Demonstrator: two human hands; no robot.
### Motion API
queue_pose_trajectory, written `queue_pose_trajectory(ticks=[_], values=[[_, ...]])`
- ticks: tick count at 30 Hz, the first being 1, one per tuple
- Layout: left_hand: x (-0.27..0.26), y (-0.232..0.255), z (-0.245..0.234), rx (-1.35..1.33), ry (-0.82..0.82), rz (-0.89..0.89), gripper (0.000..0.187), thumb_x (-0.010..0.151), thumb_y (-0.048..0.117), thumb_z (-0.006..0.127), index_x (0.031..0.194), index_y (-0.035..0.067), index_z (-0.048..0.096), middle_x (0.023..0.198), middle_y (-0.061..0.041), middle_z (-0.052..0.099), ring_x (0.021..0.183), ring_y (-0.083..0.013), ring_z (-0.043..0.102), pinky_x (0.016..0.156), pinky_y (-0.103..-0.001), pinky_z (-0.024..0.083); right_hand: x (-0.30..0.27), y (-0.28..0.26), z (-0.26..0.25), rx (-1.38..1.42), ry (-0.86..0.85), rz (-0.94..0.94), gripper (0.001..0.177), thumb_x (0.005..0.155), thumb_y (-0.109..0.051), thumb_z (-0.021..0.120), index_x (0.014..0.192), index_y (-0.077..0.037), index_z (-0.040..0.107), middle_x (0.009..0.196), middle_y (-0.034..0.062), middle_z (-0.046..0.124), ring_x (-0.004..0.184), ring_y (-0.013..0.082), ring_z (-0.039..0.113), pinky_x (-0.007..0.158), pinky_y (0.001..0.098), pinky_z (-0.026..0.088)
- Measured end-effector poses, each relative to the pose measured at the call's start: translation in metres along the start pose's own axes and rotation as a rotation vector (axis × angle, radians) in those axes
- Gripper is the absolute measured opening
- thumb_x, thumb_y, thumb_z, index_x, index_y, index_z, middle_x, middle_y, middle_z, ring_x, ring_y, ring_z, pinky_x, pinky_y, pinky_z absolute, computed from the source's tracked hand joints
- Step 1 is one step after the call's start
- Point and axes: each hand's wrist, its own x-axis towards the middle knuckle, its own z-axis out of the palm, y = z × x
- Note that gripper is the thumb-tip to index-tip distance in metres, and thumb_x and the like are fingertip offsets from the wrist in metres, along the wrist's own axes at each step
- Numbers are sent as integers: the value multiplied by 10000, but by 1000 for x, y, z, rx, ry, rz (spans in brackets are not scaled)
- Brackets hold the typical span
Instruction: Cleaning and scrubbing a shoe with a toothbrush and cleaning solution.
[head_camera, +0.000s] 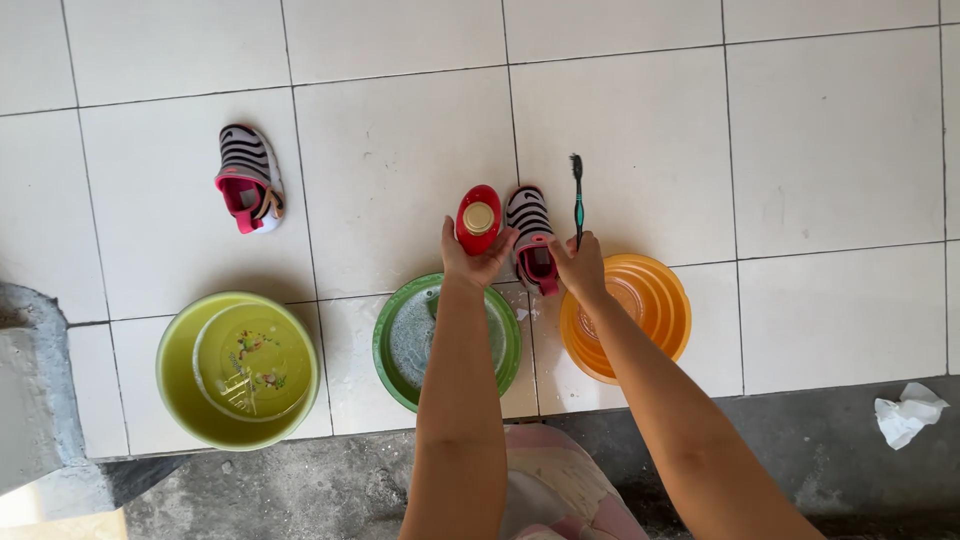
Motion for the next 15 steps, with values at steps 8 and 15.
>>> queue_pose_trajectory(ticks=[8,15], values=[[26,-5,-5,-25,11,58,656,929,493,655,1401,56,528,1348,-195,596,1198,-363,612,937,-470,592,-80,-17,-32,774,-149,312,334,1079,-394,515,1080,-70,595,800,-18,535,676,66,517,576,235,453],[-61,-78,-10,273,-103,217,647,926,484,668,1385,56,508,1290,-151,661,1105,-297,693,897,-470,596,-96,-142,-138,776,-13,108,365,1025,-418,608,1148,-80,550,878,-36,614,660,61,607,585,229,477]])
